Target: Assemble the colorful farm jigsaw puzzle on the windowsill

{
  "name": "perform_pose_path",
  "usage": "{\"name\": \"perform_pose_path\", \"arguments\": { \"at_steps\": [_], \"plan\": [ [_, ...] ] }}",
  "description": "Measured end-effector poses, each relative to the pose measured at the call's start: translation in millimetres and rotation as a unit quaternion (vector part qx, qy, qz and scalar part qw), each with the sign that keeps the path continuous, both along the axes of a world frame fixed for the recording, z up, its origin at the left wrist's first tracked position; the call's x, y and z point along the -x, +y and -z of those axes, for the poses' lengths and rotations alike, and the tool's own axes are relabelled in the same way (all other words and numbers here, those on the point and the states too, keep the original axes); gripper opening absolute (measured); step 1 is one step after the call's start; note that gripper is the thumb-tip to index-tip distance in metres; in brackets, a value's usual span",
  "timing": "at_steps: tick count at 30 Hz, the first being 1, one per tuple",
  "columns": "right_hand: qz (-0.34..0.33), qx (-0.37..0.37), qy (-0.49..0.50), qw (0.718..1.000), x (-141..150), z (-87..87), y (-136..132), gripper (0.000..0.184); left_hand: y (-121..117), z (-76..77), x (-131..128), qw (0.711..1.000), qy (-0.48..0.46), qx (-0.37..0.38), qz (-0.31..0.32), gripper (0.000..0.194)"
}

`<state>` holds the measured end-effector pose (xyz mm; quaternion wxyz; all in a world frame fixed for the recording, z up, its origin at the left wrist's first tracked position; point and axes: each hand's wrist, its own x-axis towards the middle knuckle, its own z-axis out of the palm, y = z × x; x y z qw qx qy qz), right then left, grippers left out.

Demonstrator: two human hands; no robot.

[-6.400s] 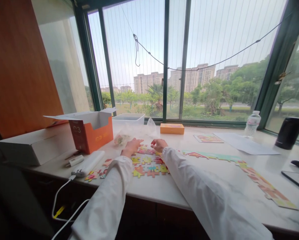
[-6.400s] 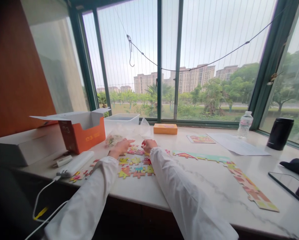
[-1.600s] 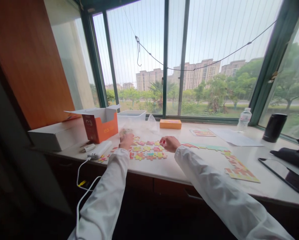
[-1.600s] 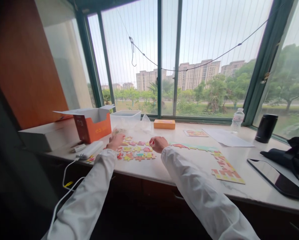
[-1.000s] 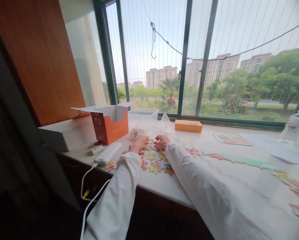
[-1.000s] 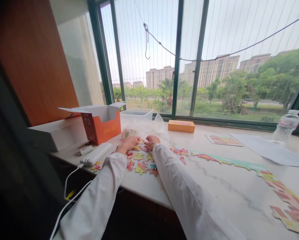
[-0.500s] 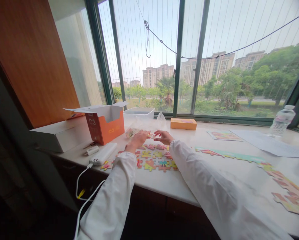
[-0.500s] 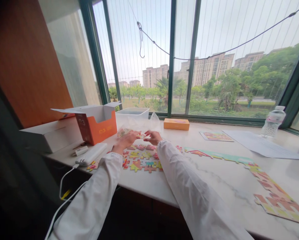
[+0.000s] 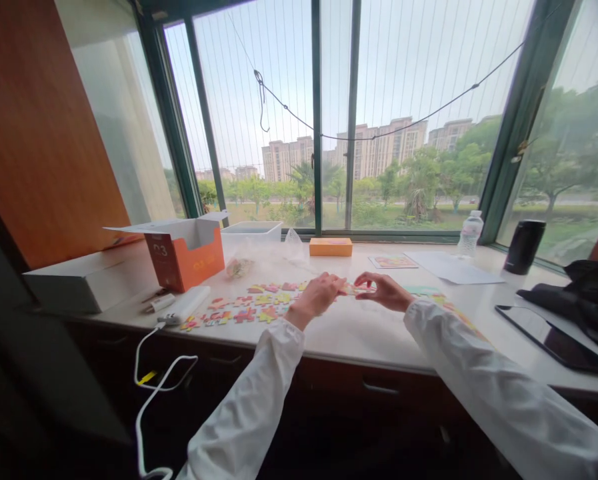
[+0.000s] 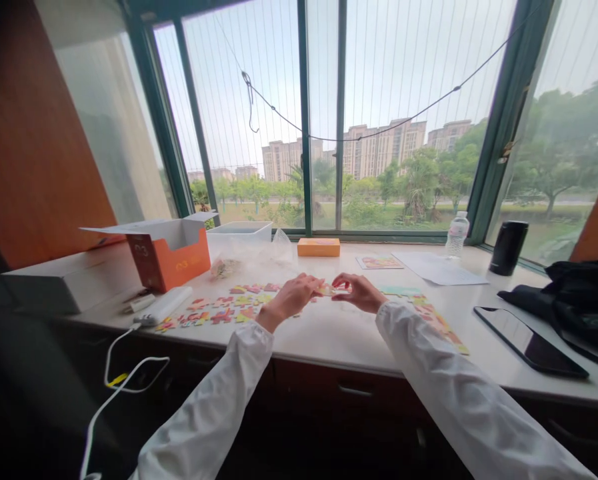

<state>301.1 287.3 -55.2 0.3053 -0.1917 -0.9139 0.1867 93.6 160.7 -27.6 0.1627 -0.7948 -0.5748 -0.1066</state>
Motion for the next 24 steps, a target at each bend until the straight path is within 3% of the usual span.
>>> {"name": "perform_pose_path", "arguments": {
  "at_steps": [6,12,18,24],
  "plan": [
    [0.047,0.02,0.004,0.999,-96.6,18.4,-23.6,0.042,2.7,19.0,-82.9,0.996,-0.051,0.022,0.067,0.033],
    [0.077,0.039,0.012,0.996,-158.7,27.1,-29.5,0.043,8.7,28.1,-133.8,0.989,-0.074,0.075,0.1,0.035],
    [0.169,0.079,0.042,0.982,-188.3,40.7,-30.3,0.035,12.0,32.2,-153.6,0.988,-0.061,0.092,0.106,0.033],
    [0.18,0.074,0.009,0.981,-186.0,43.3,-37.9,0.03,9.6,31.7,-153.3,0.987,-0.054,0.093,0.118,0.031]
  ]
}}
